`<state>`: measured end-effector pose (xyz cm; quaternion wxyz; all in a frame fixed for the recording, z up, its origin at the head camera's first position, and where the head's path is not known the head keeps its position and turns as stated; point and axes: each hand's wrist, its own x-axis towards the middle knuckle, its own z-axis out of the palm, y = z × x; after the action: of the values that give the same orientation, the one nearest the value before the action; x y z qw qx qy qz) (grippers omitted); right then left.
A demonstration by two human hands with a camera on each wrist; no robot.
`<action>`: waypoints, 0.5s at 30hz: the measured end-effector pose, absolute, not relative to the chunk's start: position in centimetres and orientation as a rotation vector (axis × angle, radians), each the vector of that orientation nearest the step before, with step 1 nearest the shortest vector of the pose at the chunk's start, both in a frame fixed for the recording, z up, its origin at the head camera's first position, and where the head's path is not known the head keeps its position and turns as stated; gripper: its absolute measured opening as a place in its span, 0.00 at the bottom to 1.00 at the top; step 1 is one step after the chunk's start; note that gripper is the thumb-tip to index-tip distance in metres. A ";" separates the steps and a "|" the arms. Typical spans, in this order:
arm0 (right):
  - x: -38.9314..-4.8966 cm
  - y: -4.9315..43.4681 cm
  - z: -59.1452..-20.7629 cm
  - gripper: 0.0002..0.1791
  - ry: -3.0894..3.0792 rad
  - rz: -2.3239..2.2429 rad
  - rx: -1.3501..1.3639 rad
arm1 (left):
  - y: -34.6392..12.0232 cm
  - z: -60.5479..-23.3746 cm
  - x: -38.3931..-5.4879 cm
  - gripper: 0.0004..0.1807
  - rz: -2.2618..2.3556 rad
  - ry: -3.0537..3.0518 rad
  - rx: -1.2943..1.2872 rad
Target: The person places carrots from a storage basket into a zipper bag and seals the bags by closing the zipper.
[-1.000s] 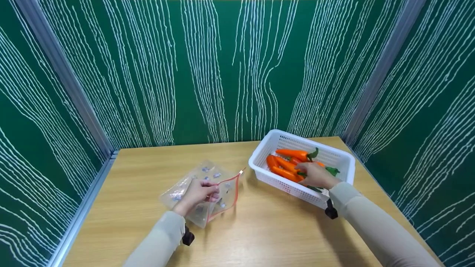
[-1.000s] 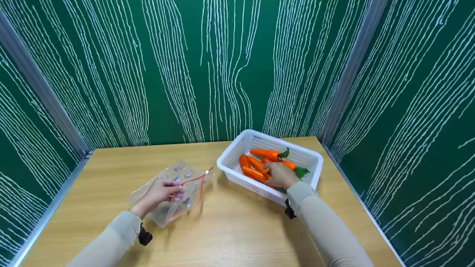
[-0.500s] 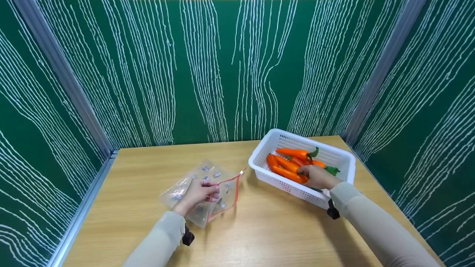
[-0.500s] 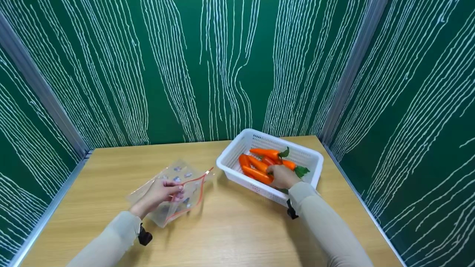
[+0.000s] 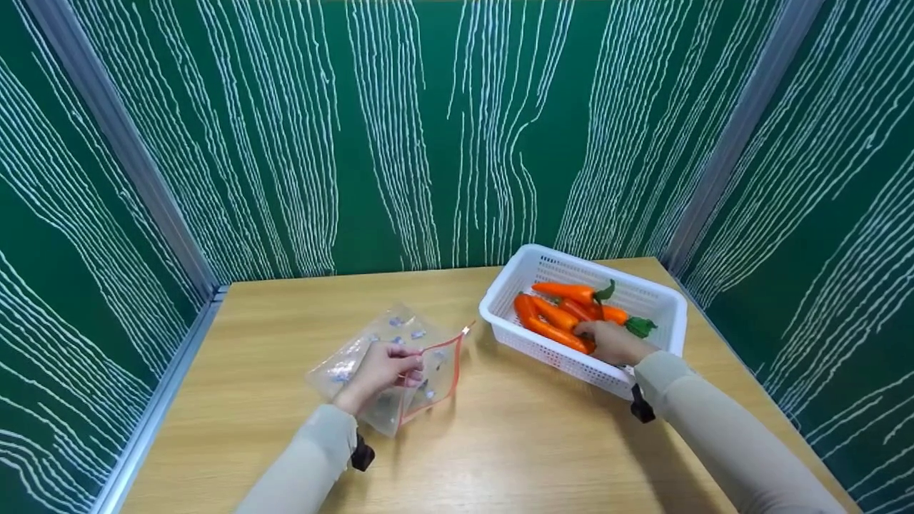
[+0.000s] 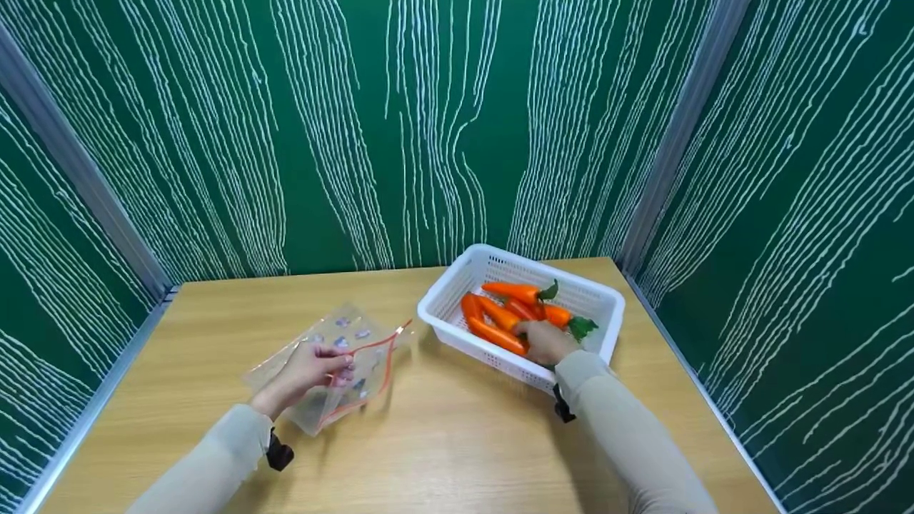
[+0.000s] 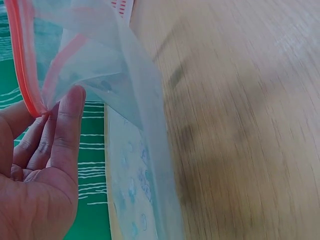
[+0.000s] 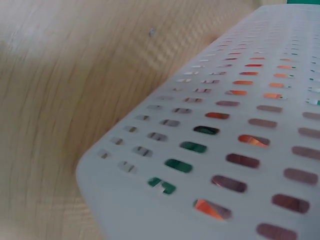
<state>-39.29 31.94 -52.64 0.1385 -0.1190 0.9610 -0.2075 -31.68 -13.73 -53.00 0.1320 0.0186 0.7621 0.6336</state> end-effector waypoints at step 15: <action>-39.1 32.1 -52.3 0.28 2.778 -0.619 -0.290 | -13.8 -53.0 -31.6 0.16 1.817 2.194 0.039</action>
<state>-39.09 32.12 -52.33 0.1398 -0.1003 0.9615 -0.2142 -31.60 -13.84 -53.03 0.1457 0.0134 0.7620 0.6308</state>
